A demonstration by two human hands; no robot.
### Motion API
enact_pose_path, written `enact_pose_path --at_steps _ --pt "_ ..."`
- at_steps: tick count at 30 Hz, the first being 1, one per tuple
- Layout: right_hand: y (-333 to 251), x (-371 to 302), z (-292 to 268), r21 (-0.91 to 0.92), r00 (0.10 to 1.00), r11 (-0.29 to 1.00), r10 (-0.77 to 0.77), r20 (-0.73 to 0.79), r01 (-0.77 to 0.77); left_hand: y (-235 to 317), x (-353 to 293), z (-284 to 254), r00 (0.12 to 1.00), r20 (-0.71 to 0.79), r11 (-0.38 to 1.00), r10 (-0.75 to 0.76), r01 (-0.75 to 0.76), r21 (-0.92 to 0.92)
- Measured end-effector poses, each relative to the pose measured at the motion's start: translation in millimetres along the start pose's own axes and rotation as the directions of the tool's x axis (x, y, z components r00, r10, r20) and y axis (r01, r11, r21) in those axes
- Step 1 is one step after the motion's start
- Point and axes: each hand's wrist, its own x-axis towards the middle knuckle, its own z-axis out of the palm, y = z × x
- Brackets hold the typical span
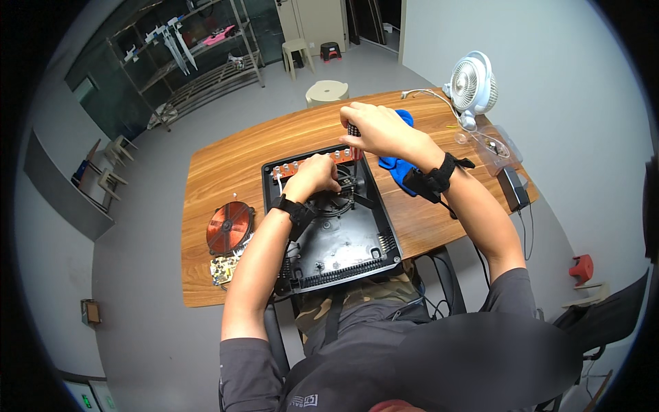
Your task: The person disassembles a portable electric stove on a wooden table. They use a screwdriver to remove screws, detach the heating element and fan, and wipe the interior with a blue cloth.
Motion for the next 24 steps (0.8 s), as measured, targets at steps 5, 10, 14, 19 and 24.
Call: enact_pose_path --at_steps 5,10,14,19,24 --pt "9.1 1.0 10.0 0.044 0.998 0.999 -0.019 -0.06 0.021 2.8 -1.9 -1.0 1.0 -0.014 1.0 0.021 -0.021 0.012" --pt "11.3 0.0 9.2 0.108 0.995 0.993 -0.035 -0.091 0.045 2.4 -3.5 -1.8 0.999 -0.012 0.997 0.049 -0.048 0.062" --pt "11.1 -0.8 4.5 0.121 0.993 0.992 -0.011 -0.115 0.025 11.0 -8.8 -8.1 1.0 0.016 0.997 0.016 -0.017 0.073" --pt "9.7 0.6 -2.4 0.137 0.993 0.99 0.004 -0.122 0.013 6.1 -6.9 -8.2 0.998 0.016 0.991 0.056 -0.058 0.121" --pt "10.4 -5.7 -8.5 0.124 0.989 0.992 0.034 -0.143 -0.016 17.7 -6.3 -16.5 0.999 0.022 0.992 0.028 -0.03 0.12"
